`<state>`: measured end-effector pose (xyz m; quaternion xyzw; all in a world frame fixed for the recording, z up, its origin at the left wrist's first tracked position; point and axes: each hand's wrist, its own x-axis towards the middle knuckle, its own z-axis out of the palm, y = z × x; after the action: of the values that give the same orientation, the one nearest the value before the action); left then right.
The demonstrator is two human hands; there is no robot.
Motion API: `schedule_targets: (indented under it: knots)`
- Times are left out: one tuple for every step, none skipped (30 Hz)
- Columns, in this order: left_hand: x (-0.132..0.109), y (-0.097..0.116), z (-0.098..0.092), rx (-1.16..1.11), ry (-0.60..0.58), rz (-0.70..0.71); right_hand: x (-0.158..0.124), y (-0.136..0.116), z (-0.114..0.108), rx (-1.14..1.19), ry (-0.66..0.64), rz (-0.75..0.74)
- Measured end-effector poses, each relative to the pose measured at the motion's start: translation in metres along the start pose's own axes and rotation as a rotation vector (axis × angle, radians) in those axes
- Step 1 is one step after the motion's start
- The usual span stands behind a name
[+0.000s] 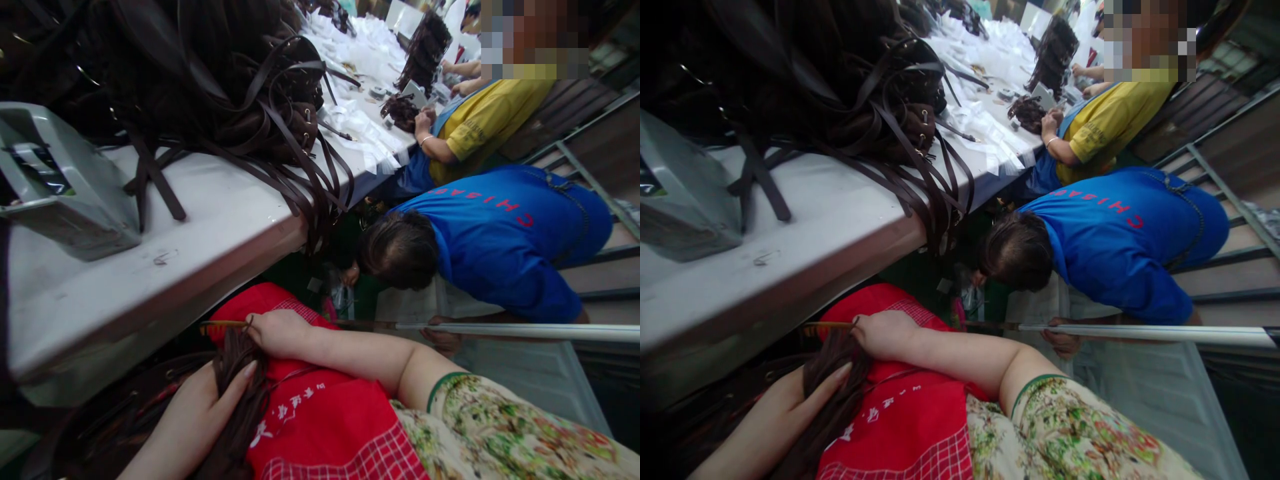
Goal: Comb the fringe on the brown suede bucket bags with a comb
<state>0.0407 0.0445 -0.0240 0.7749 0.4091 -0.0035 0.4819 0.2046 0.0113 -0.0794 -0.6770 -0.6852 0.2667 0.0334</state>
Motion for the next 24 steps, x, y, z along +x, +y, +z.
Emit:
schedule_targets:
  knots:
    - [0.0000,-0.0001,0.0000,0.000,0.002,0.002,0.0002,0.0002,0.0003,0.001,-0.003,0.001]
    - [0.0000,-0.0001,0.0001,-0.001,0.005,0.003,0.0003,0.0004,0.0004,0.002,-0.005,0.002]
    - [-0.0001,0.0000,0.0002,-0.002,0.004,0.002,0.0002,0.0005,0.0003,0.004,-0.004,0.001]
    - [-0.0002,0.0003,0.0004,-0.004,0.003,0.000,0.0000,0.0004,0.0001,0.007,-0.004,0.001]
    - [-0.0004,0.0006,0.0006,-0.005,0.000,-0.004,-0.0003,0.0004,-0.0002,0.009,-0.002,0.000]
    - [-0.0006,0.0011,0.0008,-0.005,0.000,-0.006,-0.0007,0.0002,-0.0006,0.011,-0.002,0.001]
    - [-0.0008,0.0015,0.0009,-0.005,0.000,-0.005,-0.0010,0.0000,-0.0010,0.011,-0.004,0.002]
    - [-0.0011,0.0019,0.0009,-0.005,0.002,-0.001,-0.0014,-0.0003,-0.0014,0.012,-0.005,0.004]
    - [-0.0015,0.0021,0.0007,-0.005,0.006,0.005,-0.0017,-0.0005,-0.0018,0.013,-0.007,0.005]
    - [-0.0019,0.0022,0.0005,-0.007,0.011,0.011,-0.0019,-0.0008,-0.0022,0.014,-0.009,0.007]
    - [-0.0023,0.0021,0.0002,-0.008,0.012,0.017,-0.0020,-0.0011,-0.0025,0.017,-0.011,0.010]
    - [-0.0027,0.0020,-0.0001,-0.008,0.012,0.020,-0.0020,-0.0013,-0.0028,0.019,-0.014,0.013]
    - [-0.0031,0.0018,-0.0004,-0.007,0.006,0.020,-0.0020,-0.0015,-0.0030,0.022,-0.016,0.014]
    - [-0.0033,0.0017,-0.0008,-0.006,0.002,0.020,-0.0019,-0.0016,-0.0031,0.025,-0.018,0.014]
    - [-0.0034,0.0016,-0.0010,-0.005,0.002,0.020,-0.0017,-0.0015,-0.0031,0.028,-0.019,0.014]
    - [-0.0034,0.0017,-0.0012,-0.005,0.002,0.019,-0.0015,-0.0014,-0.0030,0.029,-0.021,0.013]
    - [-0.0032,0.0018,-0.0013,-0.005,0.001,0.016,-0.0014,-0.0013,-0.0028,0.030,-0.022,0.012]
    - [-0.0029,0.0020,-0.0012,-0.005,0.004,0.014,-0.0012,-0.0011,-0.0026,0.028,-0.021,0.011]
    - [-0.0026,0.0022,-0.0012,-0.007,0.007,0.014,-0.0011,-0.0010,-0.0025,0.026,-0.020,0.011]
    - [-0.0024,0.0025,-0.0012,-0.008,0.010,0.014,-0.0010,-0.0009,-0.0024,0.024,-0.020,0.013]
    - [-0.0022,0.0028,-0.0012,-0.008,0.011,0.017,-0.0010,-0.0009,-0.0023,0.023,-0.020,0.015]
    - [-0.0022,0.0032,-0.0014,-0.007,0.012,0.017,-0.0010,-0.0009,-0.0024,0.025,-0.021,0.017]
    - [-0.0022,0.0037,-0.0016,-0.003,0.010,0.014,-0.0010,-0.0010,-0.0025,0.028,-0.024,0.018]
    - [-0.0022,0.0043,-0.0019,0.004,0.006,0.007,-0.0011,-0.0010,-0.0025,0.031,-0.026,0.019]
